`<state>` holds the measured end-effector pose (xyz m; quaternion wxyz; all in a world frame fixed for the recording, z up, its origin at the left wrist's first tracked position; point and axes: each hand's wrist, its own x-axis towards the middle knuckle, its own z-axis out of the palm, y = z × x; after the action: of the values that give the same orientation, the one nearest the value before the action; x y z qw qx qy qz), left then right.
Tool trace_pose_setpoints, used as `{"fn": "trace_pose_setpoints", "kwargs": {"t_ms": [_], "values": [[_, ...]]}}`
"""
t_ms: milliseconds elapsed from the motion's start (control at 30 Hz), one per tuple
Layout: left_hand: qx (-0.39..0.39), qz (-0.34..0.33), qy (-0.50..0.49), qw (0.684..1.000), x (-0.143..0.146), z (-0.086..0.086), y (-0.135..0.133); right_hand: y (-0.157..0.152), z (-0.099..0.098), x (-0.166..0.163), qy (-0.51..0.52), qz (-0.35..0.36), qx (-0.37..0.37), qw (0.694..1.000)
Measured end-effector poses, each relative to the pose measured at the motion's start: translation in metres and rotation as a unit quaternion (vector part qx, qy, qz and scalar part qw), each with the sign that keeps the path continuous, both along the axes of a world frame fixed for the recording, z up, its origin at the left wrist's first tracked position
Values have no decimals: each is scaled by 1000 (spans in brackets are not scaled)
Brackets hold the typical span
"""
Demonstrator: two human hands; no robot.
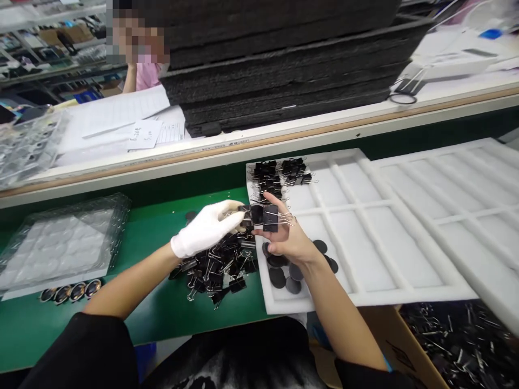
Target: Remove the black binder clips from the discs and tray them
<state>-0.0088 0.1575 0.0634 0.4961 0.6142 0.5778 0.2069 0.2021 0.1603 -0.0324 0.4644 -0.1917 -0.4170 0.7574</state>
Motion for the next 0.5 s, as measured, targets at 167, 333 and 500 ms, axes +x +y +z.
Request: {"fn": "trace_pose_setpoints", "kwargs": {"t_ms": [167,333,500], "values": [[94,-78,110,986,8,5,26,9,-3,-1,-21,-182,-119,976],[118,-151,165,968,24,17,44,18,-2,14,-30,-213,-109,971],[122,-210,198,950,38,20,61,27,-2,35,-66,-221,-62,971]]}}
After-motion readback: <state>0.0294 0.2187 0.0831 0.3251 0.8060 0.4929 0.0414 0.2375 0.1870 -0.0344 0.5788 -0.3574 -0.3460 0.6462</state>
